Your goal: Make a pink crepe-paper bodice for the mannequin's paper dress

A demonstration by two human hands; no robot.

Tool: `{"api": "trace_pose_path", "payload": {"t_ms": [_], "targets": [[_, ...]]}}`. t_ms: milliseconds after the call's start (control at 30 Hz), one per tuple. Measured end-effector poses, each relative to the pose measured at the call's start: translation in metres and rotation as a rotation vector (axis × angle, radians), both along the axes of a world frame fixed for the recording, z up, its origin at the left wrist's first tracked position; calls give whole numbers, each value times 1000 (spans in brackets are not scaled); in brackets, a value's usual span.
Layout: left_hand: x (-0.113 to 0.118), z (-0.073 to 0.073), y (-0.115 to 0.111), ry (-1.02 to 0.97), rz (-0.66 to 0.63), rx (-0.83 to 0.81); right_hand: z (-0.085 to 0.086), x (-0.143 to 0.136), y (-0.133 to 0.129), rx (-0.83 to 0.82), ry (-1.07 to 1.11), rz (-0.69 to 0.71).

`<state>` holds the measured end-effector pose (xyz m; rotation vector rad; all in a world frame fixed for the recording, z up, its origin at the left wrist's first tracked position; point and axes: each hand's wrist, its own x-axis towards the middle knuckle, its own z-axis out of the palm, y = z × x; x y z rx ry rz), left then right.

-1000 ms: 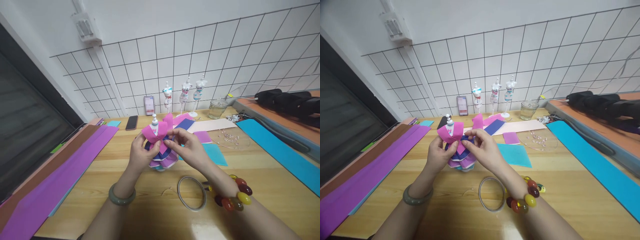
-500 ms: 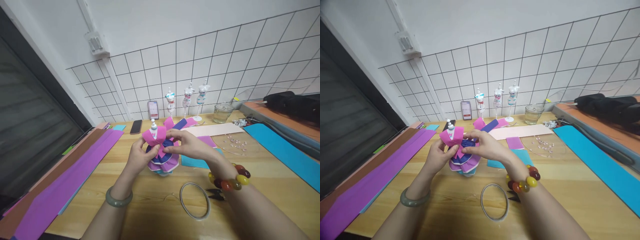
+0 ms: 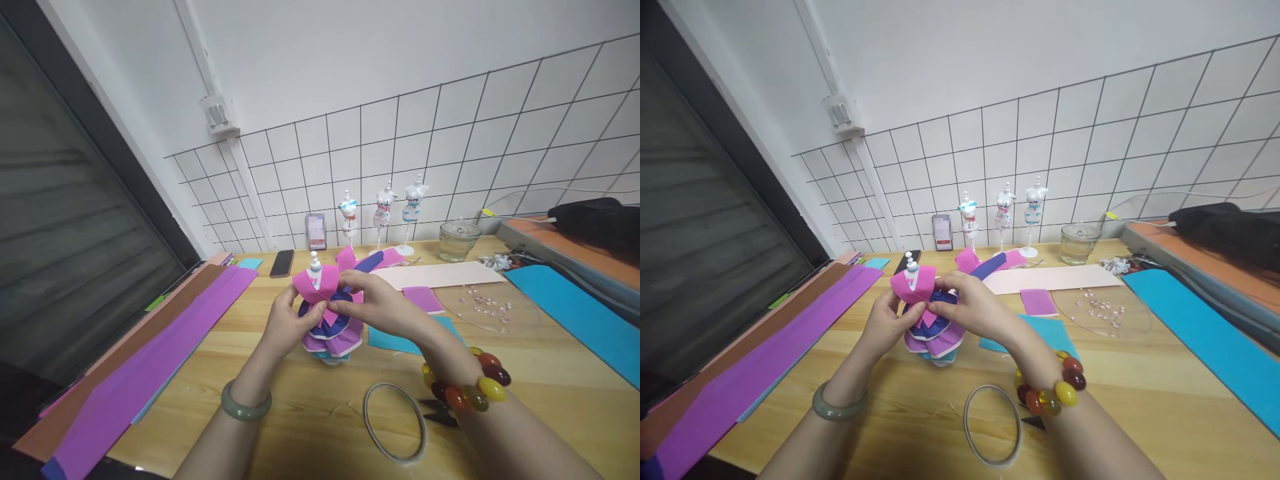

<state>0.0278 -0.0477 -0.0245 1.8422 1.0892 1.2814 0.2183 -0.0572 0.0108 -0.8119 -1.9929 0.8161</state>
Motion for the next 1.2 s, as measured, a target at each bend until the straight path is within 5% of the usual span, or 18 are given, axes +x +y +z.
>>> {"api": "trace_pose_path", "payload": {"t_ms": [700, 800, 933, 1033, 1200], "targets": [[0, 2, -6, -54, -110, 15, -7, -2, 1, -2, 35, -14], [-1, -1, -13, -17, 13, 110, -7, -3, 0, 49, 4, -86], [8, -5, -33, 77, 375, 404, -9, -11, -1, 115, -46, -247], [19, -8, -45, 161, 383, 535, -13, -19, -1, 163, -85, -337], [30, -14, -49, 182, 365, 502, -20, -26, -1, 254, -162, -488]]}}
